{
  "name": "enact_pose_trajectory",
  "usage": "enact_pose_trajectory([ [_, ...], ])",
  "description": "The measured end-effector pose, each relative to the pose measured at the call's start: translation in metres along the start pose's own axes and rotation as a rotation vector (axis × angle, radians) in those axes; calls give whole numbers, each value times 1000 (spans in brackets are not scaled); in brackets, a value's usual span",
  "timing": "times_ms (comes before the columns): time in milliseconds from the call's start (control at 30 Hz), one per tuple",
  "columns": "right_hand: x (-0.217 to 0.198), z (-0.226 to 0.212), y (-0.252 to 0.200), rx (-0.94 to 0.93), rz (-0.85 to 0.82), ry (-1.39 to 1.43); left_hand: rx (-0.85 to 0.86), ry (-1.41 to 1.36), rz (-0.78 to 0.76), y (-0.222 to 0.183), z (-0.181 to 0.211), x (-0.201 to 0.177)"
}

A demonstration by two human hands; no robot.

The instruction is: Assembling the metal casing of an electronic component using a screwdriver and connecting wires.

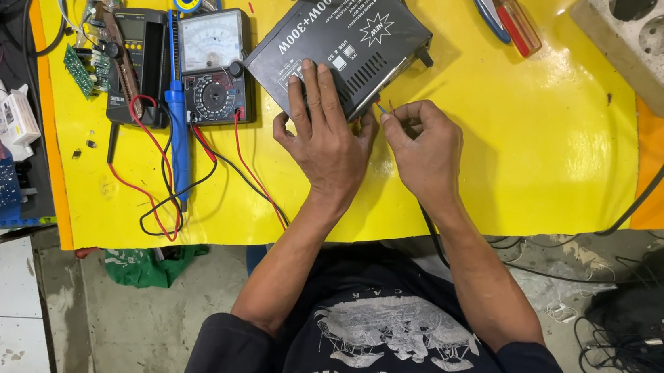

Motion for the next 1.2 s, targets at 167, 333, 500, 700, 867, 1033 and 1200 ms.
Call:
enact_pose_trajectory([
  [167, 2, -4, 2, 20, -8, -7, 13, -4, 8, -2, 1, 2],
  [333, 5, -6, 3, 28, -35, -74, 9, -16, 9, -2, 1, 1],
  [500, 5, -6, 1, 59, -34, -115, 12, -4, 11, -2, 1, 2],
  [700, 6, -5, 1, 52, -36, -108, 5, -14, 2, -1, 2, 1],
  [867, 6, -4, 0, 28, -14, -95, 10, -17, 7, -1, 2, 2],
  [1033, 7, -6, 2, 14, -9, -102, 7, -22, 2, -2, 2, 2],
  [1200, 11, -5, 2, 45, -11, -110, 6, -23, 3, -1, 1, 2],
])
Point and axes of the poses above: each hand's wrist, its own y-axis towards the middle knuckle, its own x-axis out of the palm, z = x × y, the point moved 6 cm from there along y, towards the middle knuckle, and after that the axes turned 13 degrees about -x, right-handed, at the moved point
